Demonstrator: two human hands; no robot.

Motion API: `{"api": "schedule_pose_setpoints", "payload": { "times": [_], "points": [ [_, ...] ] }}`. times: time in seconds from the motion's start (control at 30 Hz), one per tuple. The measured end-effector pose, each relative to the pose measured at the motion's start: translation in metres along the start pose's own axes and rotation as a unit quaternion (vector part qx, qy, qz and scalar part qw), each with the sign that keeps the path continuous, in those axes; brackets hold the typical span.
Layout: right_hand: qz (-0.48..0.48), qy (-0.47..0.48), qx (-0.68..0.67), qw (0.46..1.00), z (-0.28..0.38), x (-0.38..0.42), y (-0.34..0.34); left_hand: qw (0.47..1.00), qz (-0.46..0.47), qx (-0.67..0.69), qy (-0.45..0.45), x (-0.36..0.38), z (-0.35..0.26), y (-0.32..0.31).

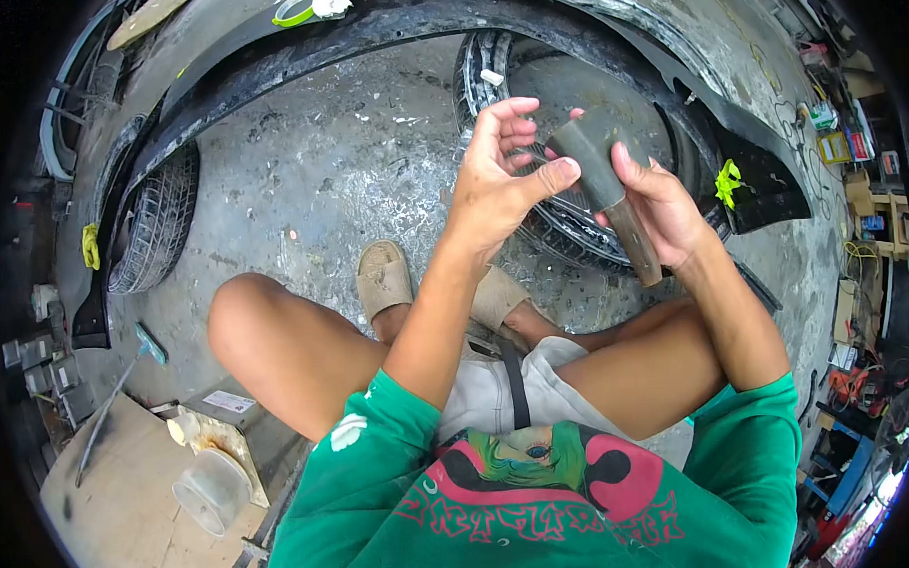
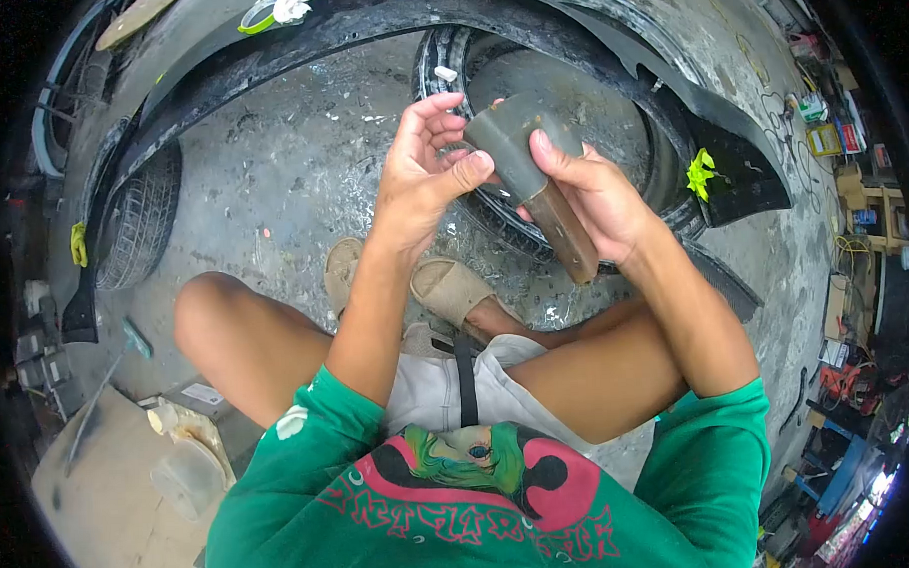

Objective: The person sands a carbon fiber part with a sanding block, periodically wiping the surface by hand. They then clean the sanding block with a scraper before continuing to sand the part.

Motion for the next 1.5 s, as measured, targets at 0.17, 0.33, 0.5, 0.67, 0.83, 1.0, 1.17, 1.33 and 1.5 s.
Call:
{"api": "schedule_pose_setpoints", "payload": {
  "times": [0.17, 0.33, 0.5, 0.67, 0.83, 1.0, 1.17, 1.33, 1.5],
  "points": [
    [0.011, 0.001, -0.001, 1.0, 0.002, -0.001, -0.009, 0.998, -0.01, -0.061, 0.027, -0.001, 0.006, 0.016],
    [0.045, 0.004, -0.002, 0.999, 0.003, -0.003, -0.01, 1.0, 0.004, -0.022, 0.017, 0.002, -0.002, 0.013],
    [-0.085, 0.114, 0.125, 0.982, 0.009, -0.008, -0.011, 1.0, 0.007, -0.003, 0.018, 0.0, -0.005, 0.005],
    [-0.094, 0.202, 0.291, 0.93, 0.009, -0.009, -0.011, 0.999, -0.031, 0.024, 0.012, 0.002, -0.002, 0.001],
    [-0.09, 0.174, 0.286, 0.938, 0.012, -0.006, -0.013, 0.999, -0.033, 0.013, -0.035, 0.003, 0.001, -0.005],
    [-0.16, 0.253, 0.348, 0.888, 0.02, -0.002, 0.01, 0.998, -0.005, -0.048, -0.042, -0.01, 0.022, 0.001],
    [-0.353, 0.33, 0.606, 0.632, 0.082, 0.087, 0.082, 0.948, -0.198, -0.251, 0.01, -0.02, 0.03, 0.06],
    [-0.59, 0.04, 0.621, 0.514, 0.007, 0.253, 0.196, 0.92, -0.215, -0.318, 0.082, -0.031, 0.085, 0.113],
    [-0.586, -0.198, 0.542, 0.569, -0.152, 0.334, 0.191, 0.969, -0.181, -0.14, 0.09, -0.029, 0.105, 0.105]
  ]
}}
Point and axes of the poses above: each hand's wrist, its own x-axis away from the middle knuckle, its own y-axis out of the back of the hand, z = x × y, the point moved 4 cm from there along -x, towards the middle knuckle, and after that the axes turned 8 degrees about x, right-handed, at the moved point
